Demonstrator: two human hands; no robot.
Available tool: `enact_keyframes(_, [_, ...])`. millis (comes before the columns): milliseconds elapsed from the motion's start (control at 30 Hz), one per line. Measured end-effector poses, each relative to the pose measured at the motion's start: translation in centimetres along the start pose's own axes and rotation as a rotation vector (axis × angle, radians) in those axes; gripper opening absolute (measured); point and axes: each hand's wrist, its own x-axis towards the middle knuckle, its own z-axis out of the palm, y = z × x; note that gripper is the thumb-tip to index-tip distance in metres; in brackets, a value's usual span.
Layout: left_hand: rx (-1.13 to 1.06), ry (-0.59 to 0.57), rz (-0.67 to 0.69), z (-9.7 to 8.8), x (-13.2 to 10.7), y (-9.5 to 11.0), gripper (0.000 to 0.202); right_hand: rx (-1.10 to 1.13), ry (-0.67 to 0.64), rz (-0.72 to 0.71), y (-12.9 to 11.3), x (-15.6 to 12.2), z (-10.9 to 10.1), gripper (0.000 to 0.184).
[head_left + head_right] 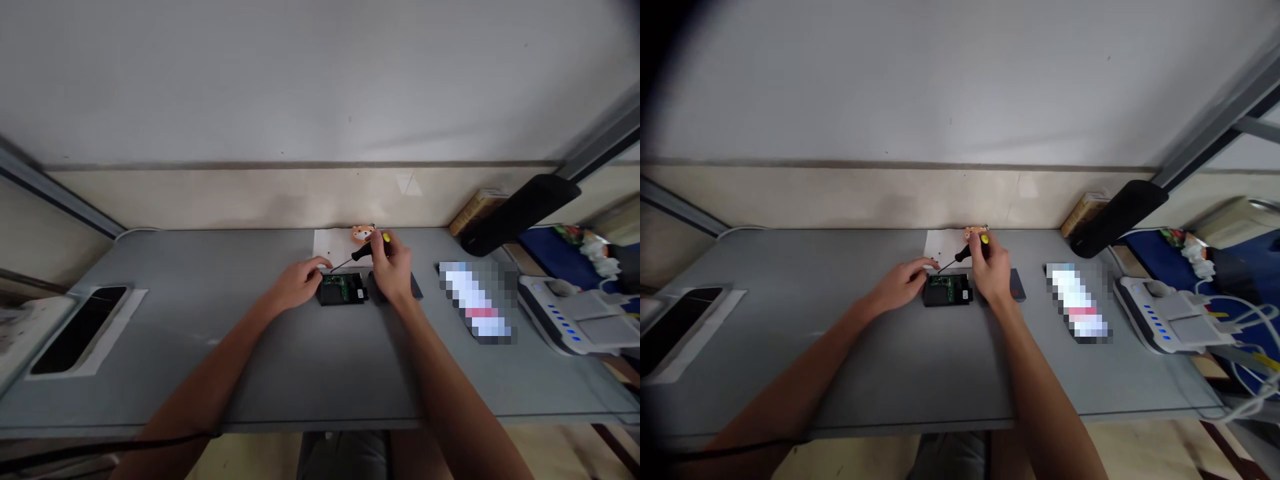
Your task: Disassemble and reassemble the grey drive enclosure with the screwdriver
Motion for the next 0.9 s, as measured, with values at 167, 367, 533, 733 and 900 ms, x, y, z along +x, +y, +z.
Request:
enact_keyframes(167, [-0.038,0.04,0.044,0.2,0.21,-0.7,0.036,0.09,0.051,0.041,-0.04,0.22,-0.25,0.055])
enact_keyframes(367, [-0.044,0.116,0.102,0.3,0.01,-0.26,0.024,0.233,0.095,0.116,0.02,0.56,-0.17,0.055])
enact_keyframes(533, [-0.099,0.157,0.202,0.5,0.03,-0.14,0.019,0.273,0.105,0.152,-0.09,0.65,-0.07,0.058])
enact_keyframes(733, [-0.074,0.182,0.212,0.46,0.24,-0.53,0.019,0.255,0.098,0.133,-0.38,0.65,-0.21,0.057])
enact_keyframes(900, [-0.057,0.197,0.245,0.53,0.31,-0.75,0.02,0.257,0.103,0.123,-0.01,0.73,-0.16,0.058])
